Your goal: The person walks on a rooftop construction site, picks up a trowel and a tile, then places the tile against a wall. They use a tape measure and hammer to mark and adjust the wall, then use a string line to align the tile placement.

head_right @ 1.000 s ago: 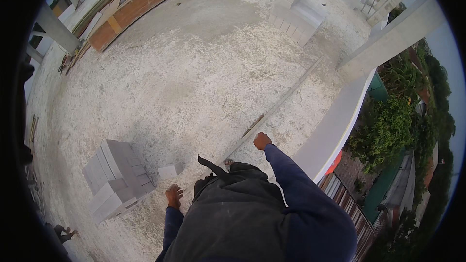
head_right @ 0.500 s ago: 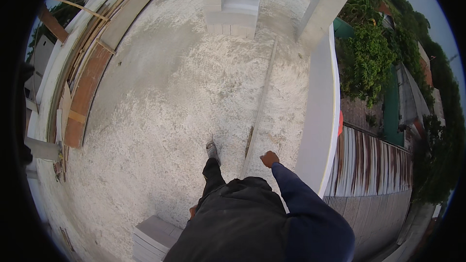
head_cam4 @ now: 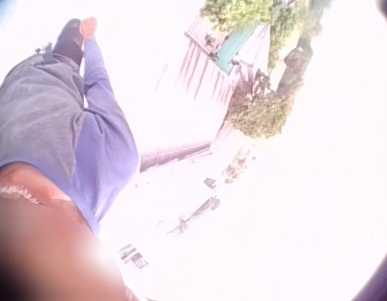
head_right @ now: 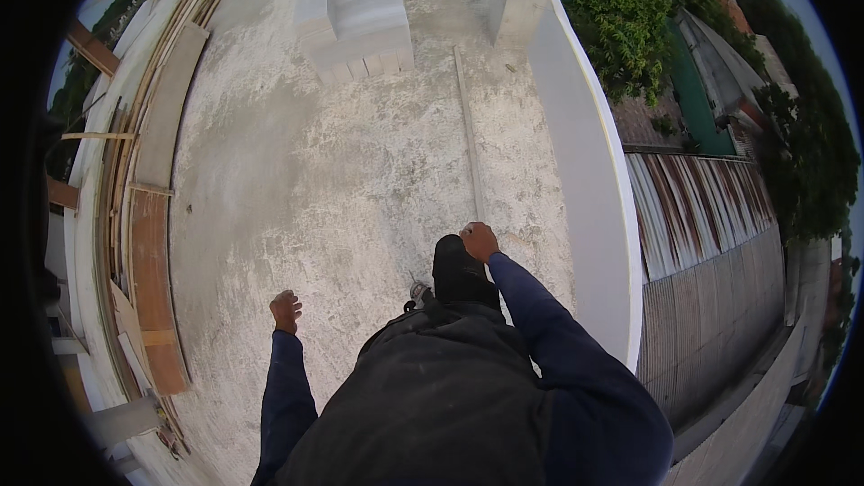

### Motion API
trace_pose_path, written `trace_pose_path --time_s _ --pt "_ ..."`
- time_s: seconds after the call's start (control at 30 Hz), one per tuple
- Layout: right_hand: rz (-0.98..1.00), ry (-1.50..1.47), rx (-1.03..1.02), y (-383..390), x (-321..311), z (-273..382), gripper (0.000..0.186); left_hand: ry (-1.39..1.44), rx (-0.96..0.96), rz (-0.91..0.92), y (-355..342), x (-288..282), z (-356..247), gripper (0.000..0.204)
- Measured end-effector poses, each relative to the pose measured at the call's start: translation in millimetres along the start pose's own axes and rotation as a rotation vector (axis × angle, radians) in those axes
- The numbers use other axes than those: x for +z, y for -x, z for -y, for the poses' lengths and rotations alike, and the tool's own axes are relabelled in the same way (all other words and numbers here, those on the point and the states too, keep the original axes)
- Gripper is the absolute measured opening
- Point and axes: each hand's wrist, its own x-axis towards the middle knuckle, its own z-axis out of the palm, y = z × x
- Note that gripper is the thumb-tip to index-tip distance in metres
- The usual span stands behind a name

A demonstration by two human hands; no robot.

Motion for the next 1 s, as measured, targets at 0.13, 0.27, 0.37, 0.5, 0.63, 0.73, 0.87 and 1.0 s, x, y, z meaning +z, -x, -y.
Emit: trace_pose_path --time_s 0.13,0.27,0.37,0.5,0.63,0.73,0.87,1.0 --pt "-0.062 0.155 0.001 -37.1 1.4 -34.5 0.037 0.003 0.142 0.017 -41.2 70.5 -79.1 0.040" --pt "0.093 0.337 0.114 -52.4 5.3 -95.0 0.029 -0.100 0.006 0.225 -59.7 160.9 -60.4 0.035" --pt "0.230 0.941 -0.131 -66.4 0.1 -133.8 0.025 -0.414 -0.153 0.476 -66.9 224.4 -15.5 0.014" --pt "0.161 0.008 0.657 -127.2 -22.7 -168.9 0.033 -0.834 0.907 0.835 -87.9 278.9 -10.6 0.027" --pt "0.017 0.293 0.391 -252.3 -61.2 -170.6 0.043 -1.534 1.054 0.839 -169.2 358.2 -105.4 0.020" --pt "-0.065 0.555 0.198 -364.0 -110.0 -123.0 0.043 -1.072 0.546 0.667 -241.4 416.8 -218.3 0.021" --pt "-0.530 0.057 0.067 -473.2 -196.8 0.3 0.036 -0.234 0.111 0.456 -283.4 509.1 -379.1 0.018" --pt "-0.575 -0.260 0.060 -515.1 -262.4 105.7 0.034 -0.529 0.272 0.562 -292.1 608.1 -473.5 0.021"
